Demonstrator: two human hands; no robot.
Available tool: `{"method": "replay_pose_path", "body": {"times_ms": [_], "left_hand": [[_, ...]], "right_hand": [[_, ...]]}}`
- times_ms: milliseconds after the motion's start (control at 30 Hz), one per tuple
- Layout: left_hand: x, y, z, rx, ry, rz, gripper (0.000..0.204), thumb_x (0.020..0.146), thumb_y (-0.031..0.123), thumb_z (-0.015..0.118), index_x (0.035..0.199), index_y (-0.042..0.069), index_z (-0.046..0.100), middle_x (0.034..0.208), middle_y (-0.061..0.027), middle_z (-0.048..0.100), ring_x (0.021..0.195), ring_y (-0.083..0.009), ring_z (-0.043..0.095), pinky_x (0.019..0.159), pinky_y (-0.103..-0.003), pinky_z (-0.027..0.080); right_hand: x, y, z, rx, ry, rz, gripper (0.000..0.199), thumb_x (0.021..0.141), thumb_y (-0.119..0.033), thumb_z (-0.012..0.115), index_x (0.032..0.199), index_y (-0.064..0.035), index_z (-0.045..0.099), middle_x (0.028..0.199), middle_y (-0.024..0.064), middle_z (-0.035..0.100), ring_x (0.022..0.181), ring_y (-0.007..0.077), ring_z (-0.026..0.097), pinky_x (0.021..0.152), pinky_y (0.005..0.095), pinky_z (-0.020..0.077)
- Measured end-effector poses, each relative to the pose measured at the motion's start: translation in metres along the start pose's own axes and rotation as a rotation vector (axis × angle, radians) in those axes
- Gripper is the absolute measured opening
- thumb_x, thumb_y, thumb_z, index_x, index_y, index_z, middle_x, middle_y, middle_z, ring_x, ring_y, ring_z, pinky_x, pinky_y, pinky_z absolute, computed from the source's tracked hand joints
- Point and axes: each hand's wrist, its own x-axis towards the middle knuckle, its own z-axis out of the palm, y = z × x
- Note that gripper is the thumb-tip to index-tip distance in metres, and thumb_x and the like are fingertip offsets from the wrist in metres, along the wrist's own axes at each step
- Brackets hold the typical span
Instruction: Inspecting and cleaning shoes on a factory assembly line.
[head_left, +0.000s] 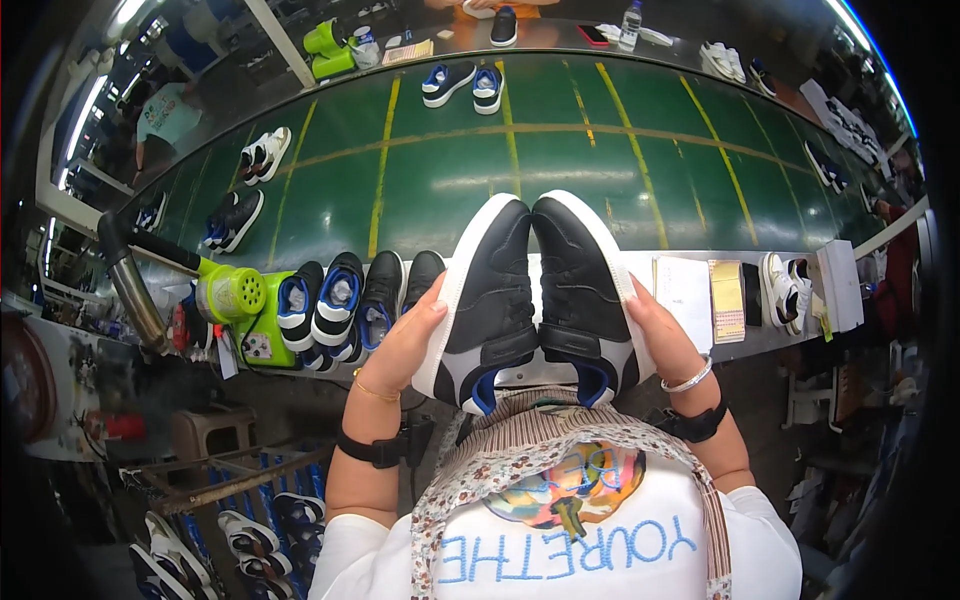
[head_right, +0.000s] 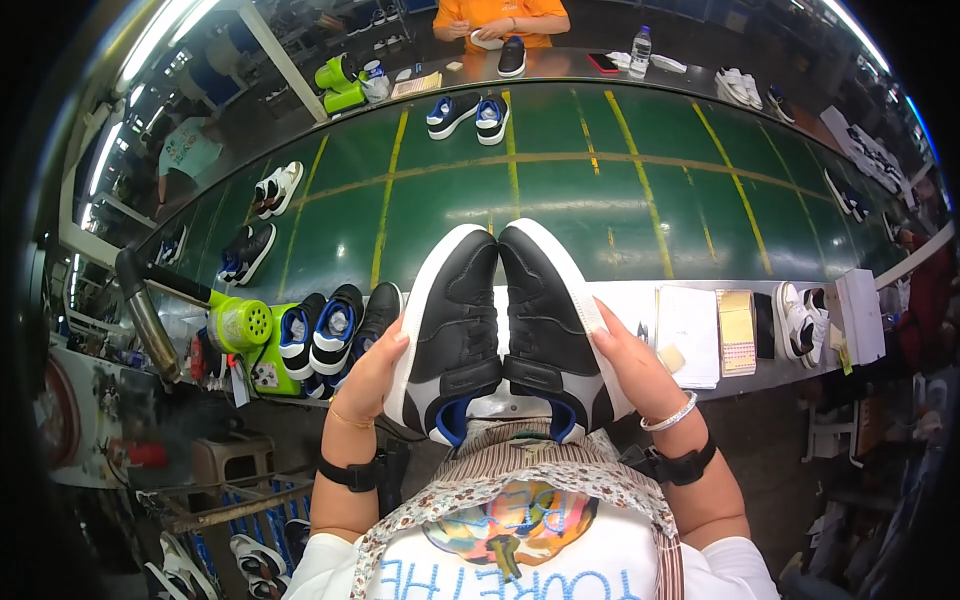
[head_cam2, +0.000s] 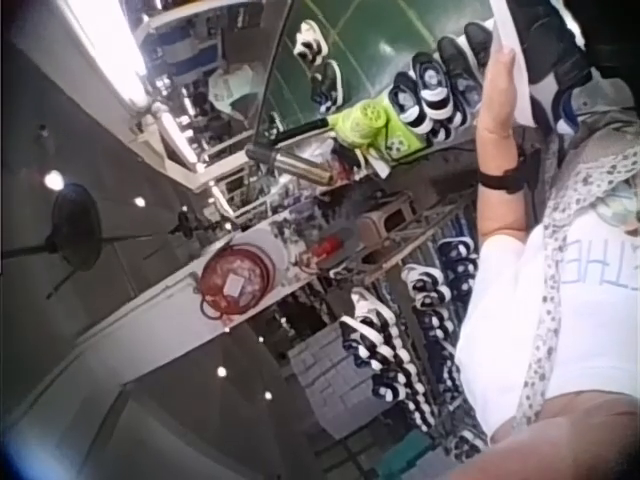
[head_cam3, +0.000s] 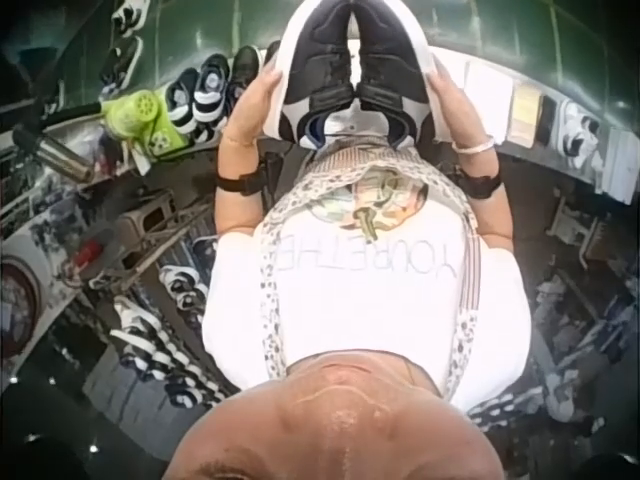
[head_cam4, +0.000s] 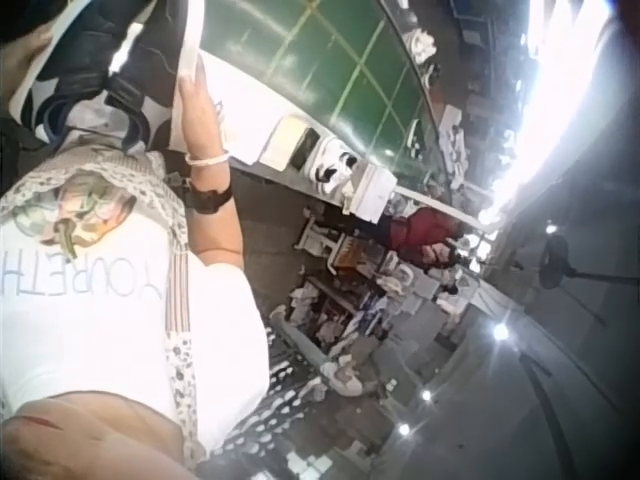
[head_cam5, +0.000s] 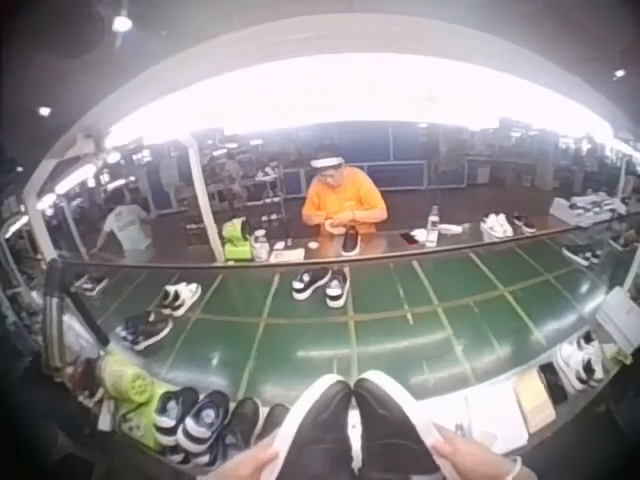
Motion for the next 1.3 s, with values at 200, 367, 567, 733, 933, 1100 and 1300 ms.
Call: {"method": "replay_pose_path", "body": {"times_ms": [200,367,567,733,933,1100,1300], "left_hand": [[-0.002,0.005,0.001,0.061,0.012,-0.002,0.056,0.091,0.022,0.037,0.138,-0.001,0.02,0.138,-0.0103,0.032,0.126,-0.0174,0.03,0.104,-0.028,0.021],[-0.002,0.007,0.003,0.117,0.025,-0.017,0.057,0.091,0.024,0.038,0.138,-0.001,0.02,0.138,-0.011,0.032,0.126,-0.0175,0.03,0.104,-0.027,0.021],[-0.001,0.007,0.002,0.097,0.012,-0.024,0.055,0.091,0.023,0.039,0.138,-0.001,0.022,0.137,-0.0113,0.033,0.125,-0.0173,0.032,0.103,-0.027,0.023],[0.001,0.009,0.003,0.141,-0.006,-0.03,0.053,0.092,0.02,0.038,0.138,0.0,0.022,0.137,-0.0111,0.033,0.124,-0.0166,0.033,0.102,-0.026,0.024],[0.0,0.008,0.002,0.162,-0.004,0.01,0.051,0.092,0.019,0.038,0.137,-0.002,0.023,0.137,-0.0109,0.033,0.125,-0.0169,0.032,0.103,-0.027,0.023],[0.0,0.013,0.005,0.18,-0.009,0.028,0.051,0.093,0.018,0.038,0.137,-0.002,0.024,0.137,-0.0111,0.034,0.125,-0.0168,0.032,0.102,-0.027,0.024],[0.003,0.009,0.001,0.183,0.0,0.034,0.051,0.093,0.019,0.039,0.137,-0.002,0.024,0.136,-0.0107,0.035,0.123,-0.0163,0.034,0.101,-0.027,0.025]], "right_hand": [[0.001,-0.006,0.005,0.001,-0.002,0.045,0.051,0.094,-0.027,0.034,0.137,0.0002,0.025,0.138,0.012,0.033,0.128,0.0199,0.028,0.105,0.0292,0.019],[0.0,-0.004,0.003,-0.097,0.016,0.053,0.05,0.095,-0.027,0.032,0.137,0.0001,0.025,0.137,0.0121,0.034,0.127,0.0197,0.029,0.105,0.0286,0.0204],[0.001,-0.007,0.006,-0.024,-0.007,0.072,0.049,0.095,-0.026,0.031,0.136,0.0004,0.026,0.136,0.0118,0.035,0.126,0.0196,0.031,0.104,0.0286,0.0214],[0.002,0.0,0.002,0.044,0.008,0.042,0.05,0.094,-0.025,0.033,0.136,0.0005,0.026,0.136,0.0127,0.035,0.126,0.0203,0.031,0.104,0.0292,0.021],[0.004,-0.002,0.004,0.004,0.019,0.033,0.051,0.094,-0.025,0.033,0.136,0.0014,0.026,0.136,0.0132,0.035,0.127,0.0208,0.03,0.105,0.0293,0.0198],[0.005,0.0,0.003,0.022,0.02,0.053,0.051,0.094,-0.026,0.034,0.136,0.002,0.026,0.136,0.0135,0.035,0.127,0.0208,0.03,0.105,0.0294,0.0197],[0.008,-0.001,0.004,0.034,0.012,0.055,0.052,0.093,-0.027,0.035,0.136,0.0014,0.026,0.135,0.0131,0.036,0.126,0.0206,0.032,0.104,0.0295,0.0213]]}}
